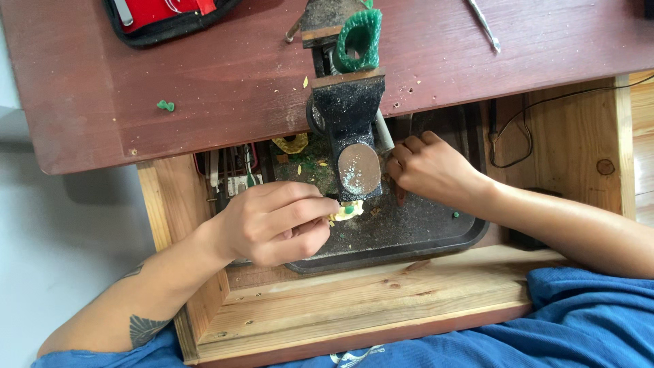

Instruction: The person uses a metal sculpting tool to carve and shape a small piece of yellow clay held in the left hand. The person repeatedly scrapes the surface to refine the edges and contours of the clay piece.

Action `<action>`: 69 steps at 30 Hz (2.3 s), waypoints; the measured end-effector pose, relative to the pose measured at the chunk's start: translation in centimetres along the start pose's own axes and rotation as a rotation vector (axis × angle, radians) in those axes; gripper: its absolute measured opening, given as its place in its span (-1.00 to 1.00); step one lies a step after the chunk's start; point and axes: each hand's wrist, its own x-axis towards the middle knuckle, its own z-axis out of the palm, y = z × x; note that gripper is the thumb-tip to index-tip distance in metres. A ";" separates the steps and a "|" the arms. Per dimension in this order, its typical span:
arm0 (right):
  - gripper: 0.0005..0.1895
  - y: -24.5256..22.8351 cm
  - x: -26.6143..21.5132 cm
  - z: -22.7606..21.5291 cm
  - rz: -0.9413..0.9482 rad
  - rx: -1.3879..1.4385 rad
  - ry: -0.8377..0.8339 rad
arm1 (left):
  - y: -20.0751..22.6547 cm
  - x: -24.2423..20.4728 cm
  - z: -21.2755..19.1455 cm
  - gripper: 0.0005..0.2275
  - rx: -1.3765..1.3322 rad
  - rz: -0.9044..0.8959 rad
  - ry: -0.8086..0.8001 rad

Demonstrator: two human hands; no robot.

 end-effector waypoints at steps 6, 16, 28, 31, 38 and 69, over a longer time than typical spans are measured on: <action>-0.90 0.3 -0.6 -2.3 -0.049 0.089 0.056 | 0.2 -0.1 0.1 -0.92 -0.011 0.014 0.037; -0.81 0.8 -2.2 -19.2 -0.366 0.652 0.575 | 3.7 4.2 -1.4 -0.88 -0.088 0.083 0.161; -0.47 1.2 -3.4 -23.4 0.129 0.313 0.884 | 2.9 9.4 -4.2 -0.93 -0.005 -0.135 0.175; -0.36 1.7 -2.3 -22.5 0.001 0.375 0.860 | 2.2 8.9 -2.7 -0.84 0.053 -0.142 0.286; -0.55 1.7 -1.1 -20.1 -0.036 0.322 0.946 | 2.1 7.7 -0.6 -0.81 -0.001 -0.203 0.395; -0.45 1.4 1.8 -17.0 -0.168 0.551 1.196 | 1.4 6.0 -0.4 -0.64 -0.259 -0.056 0.304</action>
